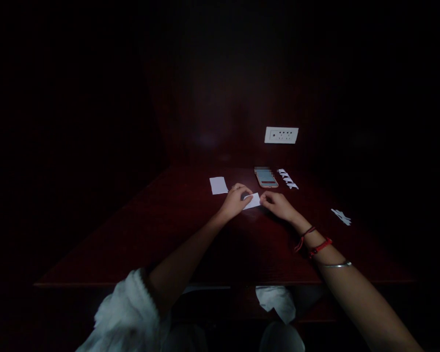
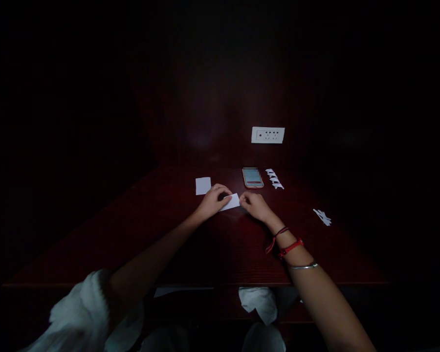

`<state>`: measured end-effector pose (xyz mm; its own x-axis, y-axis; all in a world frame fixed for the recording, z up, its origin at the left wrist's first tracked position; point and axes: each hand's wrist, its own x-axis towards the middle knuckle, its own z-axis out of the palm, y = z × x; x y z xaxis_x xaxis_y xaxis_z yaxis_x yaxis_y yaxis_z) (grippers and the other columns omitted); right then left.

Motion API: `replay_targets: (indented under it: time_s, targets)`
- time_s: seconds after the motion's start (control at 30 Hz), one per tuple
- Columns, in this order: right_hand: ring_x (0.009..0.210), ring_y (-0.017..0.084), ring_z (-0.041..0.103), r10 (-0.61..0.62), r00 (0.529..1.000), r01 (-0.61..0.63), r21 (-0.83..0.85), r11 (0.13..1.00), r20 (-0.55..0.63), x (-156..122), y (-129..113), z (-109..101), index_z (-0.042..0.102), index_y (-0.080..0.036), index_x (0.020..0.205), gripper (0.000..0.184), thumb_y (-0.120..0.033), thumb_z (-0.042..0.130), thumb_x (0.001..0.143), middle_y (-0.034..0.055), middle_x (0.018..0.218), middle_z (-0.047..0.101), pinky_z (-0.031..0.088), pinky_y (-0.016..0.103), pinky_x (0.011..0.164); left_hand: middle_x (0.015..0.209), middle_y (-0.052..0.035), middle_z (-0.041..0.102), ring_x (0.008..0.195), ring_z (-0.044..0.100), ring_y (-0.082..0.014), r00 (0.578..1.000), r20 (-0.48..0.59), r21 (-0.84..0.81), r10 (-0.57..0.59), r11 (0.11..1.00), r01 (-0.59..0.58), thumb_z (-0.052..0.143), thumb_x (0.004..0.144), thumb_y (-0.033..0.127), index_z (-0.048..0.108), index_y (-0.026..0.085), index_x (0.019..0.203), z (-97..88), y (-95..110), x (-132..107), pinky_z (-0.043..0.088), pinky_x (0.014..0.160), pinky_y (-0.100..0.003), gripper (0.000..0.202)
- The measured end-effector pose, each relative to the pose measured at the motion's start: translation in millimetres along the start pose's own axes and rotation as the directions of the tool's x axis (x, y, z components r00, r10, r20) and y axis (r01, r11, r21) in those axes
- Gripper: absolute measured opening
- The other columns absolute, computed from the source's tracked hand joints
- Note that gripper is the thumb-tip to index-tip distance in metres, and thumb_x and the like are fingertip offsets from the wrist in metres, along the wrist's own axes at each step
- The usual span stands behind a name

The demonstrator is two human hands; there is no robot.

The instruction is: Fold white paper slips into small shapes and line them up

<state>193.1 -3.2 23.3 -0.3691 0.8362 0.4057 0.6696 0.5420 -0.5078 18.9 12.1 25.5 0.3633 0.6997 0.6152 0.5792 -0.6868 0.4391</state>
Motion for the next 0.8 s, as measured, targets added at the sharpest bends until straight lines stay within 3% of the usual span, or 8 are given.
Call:
replay_targets:
  time_s: [0.1,0.4,0.67,0.8]
  targets:
    - [0.059,0.009,0.046,-0.044,0.999,0.043,-0.043,0.998,-0.016,-1,-8,-1,0.051,-0.014,0.072,0.015,-0.021,0.038,0.072,0.0008,0.067,0.054,0.034,0.019,0.058,0.086,-0.0025,0.048,0.086,0.045,-0.0132,0.999,-0.019,-0.023,0.043,0.999,-0.043,0.049,0.071,0.021,0.055,0.016,0.074,-2.7,5,1,0.035,0.079,-0.025,0.008]
    - [0.077,0.013,0.046,-0.162,0.958,0.148,-0.077,0.986,-0.236,-1,-21,-5,0.050,-0.016,0.074,0.011,-0.020,0.040,0.074,0.0041,0.079,0.050,0.034,0.024,0.072,0.087,-0.0028,0.047,0.086,0.045,-0.0125,0.995,-0.036,-0.048,0.091,0.995,-0.092,0.044,0.075,0.019,0.052,0.016,0.074,-2.9,12,0,0.035,0.078,-0.024,0.008]
    - [0.079,0.014,0.044,-0.268,0.937,0.253,-0.092,0.963,-0.222,-2,-25,-3,0.049,-0.016,0.075,0.010,-0.018,0.039,0.075,0.0049,0.081,0.045,0.035,0.027,0.074,0.089,-0.0029,0.046,0.090,0.043,-0.0139,0.987,-0.065,-0.044,0.144,0.988,-0.147,0.044,0.075,0.018,0.050,0.017,0.076,-1.6,18,-1,0.034,0.080,-0.027,0.006]
    - [0.076,0.014,0.044,-0.284,0.932,0.269,-0.097,0.958,-0.223,0,-22,-4,0.048,-0.016,0.074,0.008,-0.017,0.040,0.074,0.0039,0.078,0.045,0.035,0.026,0.071,0.094,-0.0038,0.044,0.093,0.042,-0.0143,0.983,-0.142,-0.055,0.114,0.991,-0.123,0.043,0.074,0.015,0.048,0.016,0.072,-1.2,18,0,0.033,0.082,-0.028,0.005]
